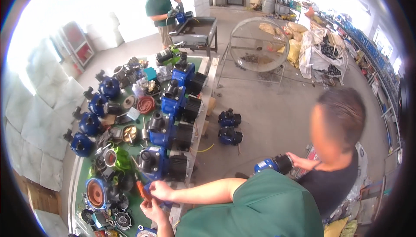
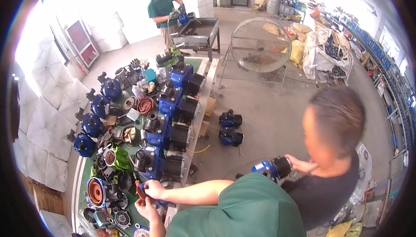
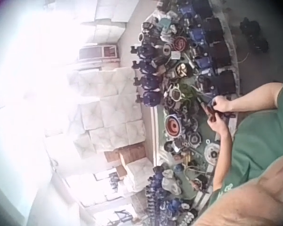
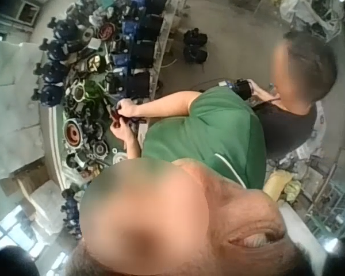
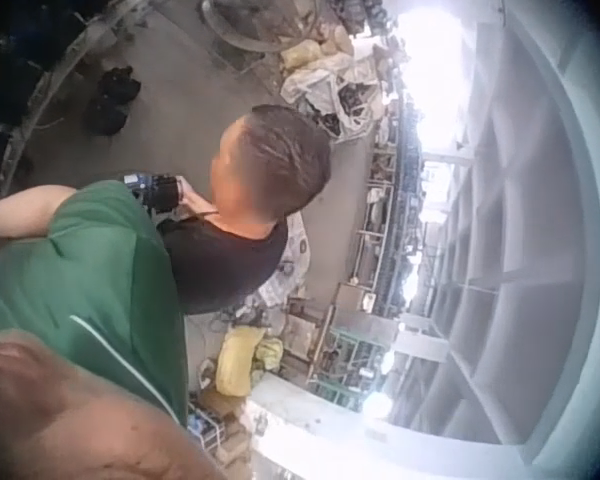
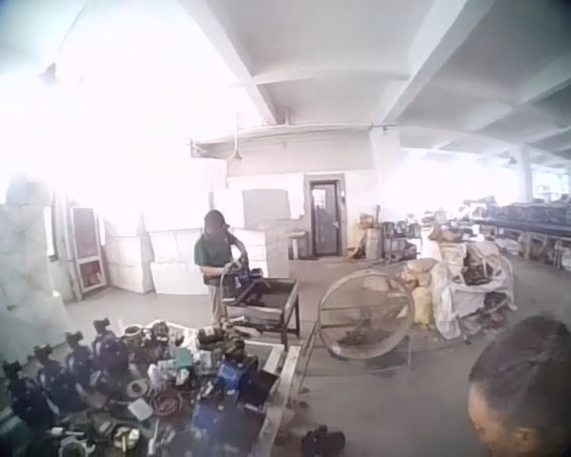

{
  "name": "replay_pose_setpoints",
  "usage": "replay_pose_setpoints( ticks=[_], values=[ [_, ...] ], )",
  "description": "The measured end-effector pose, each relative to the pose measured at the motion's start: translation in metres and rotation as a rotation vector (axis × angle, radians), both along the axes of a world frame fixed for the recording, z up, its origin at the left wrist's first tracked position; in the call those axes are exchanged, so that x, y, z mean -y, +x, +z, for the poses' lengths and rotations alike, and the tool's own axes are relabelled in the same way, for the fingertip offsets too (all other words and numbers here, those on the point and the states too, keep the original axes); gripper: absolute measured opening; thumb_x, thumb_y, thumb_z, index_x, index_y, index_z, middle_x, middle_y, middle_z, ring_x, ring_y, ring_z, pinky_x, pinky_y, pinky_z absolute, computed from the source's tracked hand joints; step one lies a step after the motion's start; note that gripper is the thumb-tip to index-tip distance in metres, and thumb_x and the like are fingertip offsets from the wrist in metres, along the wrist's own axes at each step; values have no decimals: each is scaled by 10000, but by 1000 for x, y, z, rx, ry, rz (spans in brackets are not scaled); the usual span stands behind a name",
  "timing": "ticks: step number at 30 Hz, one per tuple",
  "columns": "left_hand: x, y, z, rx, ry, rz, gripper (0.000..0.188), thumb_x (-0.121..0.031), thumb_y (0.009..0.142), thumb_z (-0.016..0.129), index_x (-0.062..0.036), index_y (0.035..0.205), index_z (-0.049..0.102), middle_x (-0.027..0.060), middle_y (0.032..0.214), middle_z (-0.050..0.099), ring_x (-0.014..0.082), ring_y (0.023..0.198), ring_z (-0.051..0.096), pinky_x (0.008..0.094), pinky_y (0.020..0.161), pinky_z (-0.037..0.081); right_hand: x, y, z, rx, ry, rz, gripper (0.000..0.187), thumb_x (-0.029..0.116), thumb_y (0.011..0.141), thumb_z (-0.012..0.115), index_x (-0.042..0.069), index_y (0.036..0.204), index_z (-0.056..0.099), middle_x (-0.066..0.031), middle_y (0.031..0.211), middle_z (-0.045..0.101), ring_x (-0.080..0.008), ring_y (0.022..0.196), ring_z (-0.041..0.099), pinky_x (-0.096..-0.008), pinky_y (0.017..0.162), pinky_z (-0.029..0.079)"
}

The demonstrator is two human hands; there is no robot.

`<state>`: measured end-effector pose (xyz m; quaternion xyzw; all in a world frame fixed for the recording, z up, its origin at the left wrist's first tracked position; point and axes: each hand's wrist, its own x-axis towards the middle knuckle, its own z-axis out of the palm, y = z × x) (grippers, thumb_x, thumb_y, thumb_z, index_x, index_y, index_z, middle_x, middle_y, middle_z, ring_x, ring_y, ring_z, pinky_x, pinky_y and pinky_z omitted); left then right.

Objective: Assembling, inspecting, and lubricating mechanical pump components on a workshop table.

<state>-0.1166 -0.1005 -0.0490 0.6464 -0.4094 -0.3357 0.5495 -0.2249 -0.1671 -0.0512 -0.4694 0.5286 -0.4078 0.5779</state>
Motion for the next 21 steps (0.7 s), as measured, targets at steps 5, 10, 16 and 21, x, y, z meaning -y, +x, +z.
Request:
replay_pose_setpoints(
  ticks=[5, 10, 16, 21],
  values=[
    [0, -2, 3, -60, 23, -53, 257, 55, 892, 596, 82, 1122, 486, 188, 1077, 619, 237, 971, 643, 318, 839, 548, 0, -14, 6, -48, -63, 28, 179, 137, 842, 641, -14, 919, 698, -142, 873, 735, -209, 819, 708, -354, 745, 551],
    [-3, -2, 17, -205, 48, -1, 225, 24, 899, 616, 93, 1094, 528, 162, 1044, 633, 217, 928, 650, 308, 805, 559, -13, -24, 11, -124, -350, 52, 175, 159, 844, 629, 7, 918, 672, -191, 895, 681, -329, 857, 684, -401, 768, 533],
    [-19, 18, 20, -370, 195, 82, 164, -52, 934, 638, 25, 1049, 549, 119, 942, 652, 192, 779, 677, 324, 693, 607, -21, -38, 7, -188, -758, 395, 113, 118, 819, 623, 35, 895, 614, -161, 896, 593, -356, 864, 617, -435, 774, 507],
    [-26, 22, 38, -361, 240, 59, 254, -40, 915, 643, 91, 1116, 559, 166, 1015, 663, 236, 845, 678, 344, 719, 595, 5, -54, 8, -208, -1065, 812, 91, 120, 778, 618, 35, 810, 620, -180, 845, 598, -354, 782, 620, -424, 700, 523]
  ],
)
